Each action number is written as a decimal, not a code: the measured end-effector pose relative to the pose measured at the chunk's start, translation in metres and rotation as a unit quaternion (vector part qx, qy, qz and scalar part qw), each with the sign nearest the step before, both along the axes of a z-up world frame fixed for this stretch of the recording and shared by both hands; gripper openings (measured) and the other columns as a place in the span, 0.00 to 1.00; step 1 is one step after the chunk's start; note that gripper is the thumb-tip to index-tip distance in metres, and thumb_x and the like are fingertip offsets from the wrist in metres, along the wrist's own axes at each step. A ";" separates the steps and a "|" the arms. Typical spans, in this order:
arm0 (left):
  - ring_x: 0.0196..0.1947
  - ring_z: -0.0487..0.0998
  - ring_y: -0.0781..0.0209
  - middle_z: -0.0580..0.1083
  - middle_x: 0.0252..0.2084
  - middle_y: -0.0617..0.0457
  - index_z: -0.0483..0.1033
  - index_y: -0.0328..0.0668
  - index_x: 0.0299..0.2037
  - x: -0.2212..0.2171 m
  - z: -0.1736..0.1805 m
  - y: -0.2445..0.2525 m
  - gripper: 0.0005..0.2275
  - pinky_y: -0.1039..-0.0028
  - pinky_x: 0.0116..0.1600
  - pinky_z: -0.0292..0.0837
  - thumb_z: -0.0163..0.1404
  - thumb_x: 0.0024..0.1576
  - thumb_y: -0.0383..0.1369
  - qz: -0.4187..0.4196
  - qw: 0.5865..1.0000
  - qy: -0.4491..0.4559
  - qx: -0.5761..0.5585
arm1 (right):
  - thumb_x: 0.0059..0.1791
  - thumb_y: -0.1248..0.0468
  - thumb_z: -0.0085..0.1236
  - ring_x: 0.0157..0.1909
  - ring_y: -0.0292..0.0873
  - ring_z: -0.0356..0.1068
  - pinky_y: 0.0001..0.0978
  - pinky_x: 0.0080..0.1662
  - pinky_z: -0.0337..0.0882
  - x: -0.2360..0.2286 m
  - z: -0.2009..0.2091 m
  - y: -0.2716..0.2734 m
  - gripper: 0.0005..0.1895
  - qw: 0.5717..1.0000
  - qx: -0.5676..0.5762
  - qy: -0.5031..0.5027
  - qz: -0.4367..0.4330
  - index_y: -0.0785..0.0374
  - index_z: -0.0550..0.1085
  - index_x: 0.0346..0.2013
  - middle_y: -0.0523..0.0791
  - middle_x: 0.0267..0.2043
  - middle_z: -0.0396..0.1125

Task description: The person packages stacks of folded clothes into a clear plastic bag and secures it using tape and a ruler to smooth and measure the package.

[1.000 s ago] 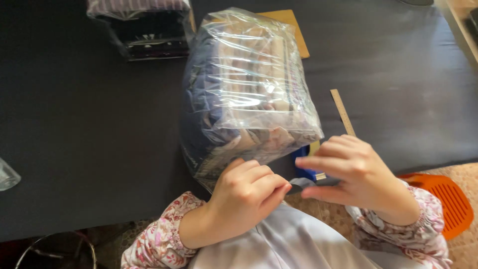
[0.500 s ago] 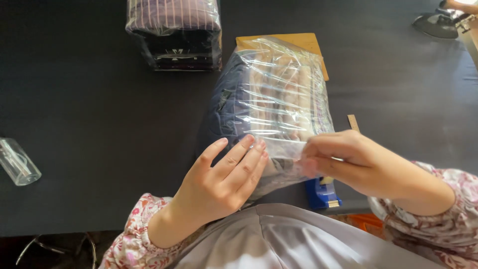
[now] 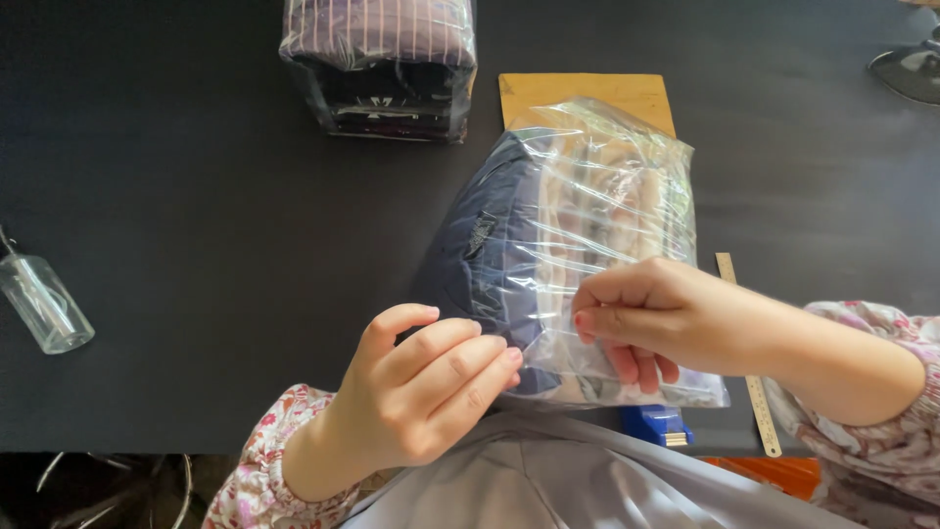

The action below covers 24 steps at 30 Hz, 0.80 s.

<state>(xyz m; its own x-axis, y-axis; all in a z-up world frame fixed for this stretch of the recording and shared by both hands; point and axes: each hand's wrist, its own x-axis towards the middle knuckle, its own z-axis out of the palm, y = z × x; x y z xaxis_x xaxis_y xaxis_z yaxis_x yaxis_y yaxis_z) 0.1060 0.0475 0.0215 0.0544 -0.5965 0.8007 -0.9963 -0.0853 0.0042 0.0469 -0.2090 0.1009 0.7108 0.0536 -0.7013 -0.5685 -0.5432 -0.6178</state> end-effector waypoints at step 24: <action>0.57 0.70 0.65 0.73 0.45 0.61 0.80 0.42 0.42 0.006 -0.011 0.010 0.10 0.70 0.62 0.63 0.49 0.53 0.22 0.030 0.957 -0.275 0.084 | 0.53 0.51 0.52 0.18 0.33 0.70 0.27 0.23 0.66 0.012 -0.002 0.001 0.17 0.994 -0.019 0.100 0.034 0.60 0.81 0.34 0.42 0.15 0.71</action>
<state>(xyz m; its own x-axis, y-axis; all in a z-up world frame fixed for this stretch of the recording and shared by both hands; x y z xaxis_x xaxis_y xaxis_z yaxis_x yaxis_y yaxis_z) 0.1123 0.0578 0.0103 -0.3096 -0.7279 0.6117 -0.8368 -0.0969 -0.5388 0.0592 -0.2082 0.0991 0.5529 0.0680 -0.8305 -0.6389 -0.6052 -0.4749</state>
